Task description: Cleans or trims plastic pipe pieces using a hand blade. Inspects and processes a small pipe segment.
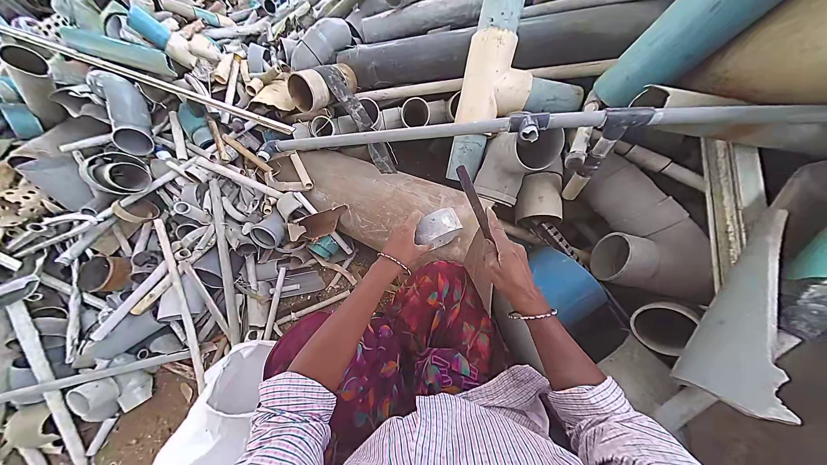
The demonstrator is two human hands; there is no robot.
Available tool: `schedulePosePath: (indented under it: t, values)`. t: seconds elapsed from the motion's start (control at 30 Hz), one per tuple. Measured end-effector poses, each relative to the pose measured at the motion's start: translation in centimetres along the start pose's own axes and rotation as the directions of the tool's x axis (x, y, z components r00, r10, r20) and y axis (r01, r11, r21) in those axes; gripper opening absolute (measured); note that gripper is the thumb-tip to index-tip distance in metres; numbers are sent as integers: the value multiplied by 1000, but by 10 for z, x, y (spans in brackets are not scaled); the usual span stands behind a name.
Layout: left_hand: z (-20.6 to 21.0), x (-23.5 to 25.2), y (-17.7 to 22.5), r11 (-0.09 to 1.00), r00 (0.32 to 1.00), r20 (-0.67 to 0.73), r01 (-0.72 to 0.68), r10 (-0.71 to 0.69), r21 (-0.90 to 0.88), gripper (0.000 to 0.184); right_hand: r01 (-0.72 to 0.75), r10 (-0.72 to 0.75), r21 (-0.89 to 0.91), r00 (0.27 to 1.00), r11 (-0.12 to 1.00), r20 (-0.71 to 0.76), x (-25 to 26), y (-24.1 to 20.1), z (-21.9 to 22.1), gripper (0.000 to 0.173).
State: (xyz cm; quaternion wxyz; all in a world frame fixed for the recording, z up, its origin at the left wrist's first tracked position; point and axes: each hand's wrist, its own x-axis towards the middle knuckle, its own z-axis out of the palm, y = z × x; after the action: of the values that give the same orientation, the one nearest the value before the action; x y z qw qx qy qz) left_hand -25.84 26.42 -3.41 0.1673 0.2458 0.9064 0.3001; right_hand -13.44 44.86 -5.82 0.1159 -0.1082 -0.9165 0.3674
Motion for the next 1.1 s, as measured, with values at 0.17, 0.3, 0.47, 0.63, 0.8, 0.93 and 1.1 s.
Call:
schedulePosePath:
  t: [0.17, 0.3, 0.47, 0.63, 0.8, 0.93, 1.1]
  values:
    - [1, -7, 6, 995, 970, -223, -90, 99, 49, 58, -145, 140, 320, 989, 936, 40, -4, 10, 7, 46]
    - [15, -4, 1, 951, 934, -294, -115, 202, 287, 59, -260, 244, 428, 965, 866, 94, -11, 12, 14, 44]
    - [41, 0, 6, 919, 982, -21, -169, 188, 355, 37, -241, 204, 165, 956, 956, 212, -11, -3, 16, 64]
    - [44, -4, 26, 967, 992, 121, -54, 25, 249, 33, -141, 136, 40, 983, 989, 123, -14, -26, 15, 65]
    - [40, -8, 31, 977, 976, 205, 24, -68, 211, 38, -98, 107, -58, 978, 993, 182, -11, -28, 23, 57]
    - [39, -10, 31, 987, 977, 200, 45, -75, 153, 42, 14, -14, -84, 1000, 996, 7, -21, -34, 29, 54]
    - [38, -11, 30, 988, 978, 201, 24, -55, 155, 37, -95, 120, -151, 980, 984, 161, -15, -28, 19, 52]
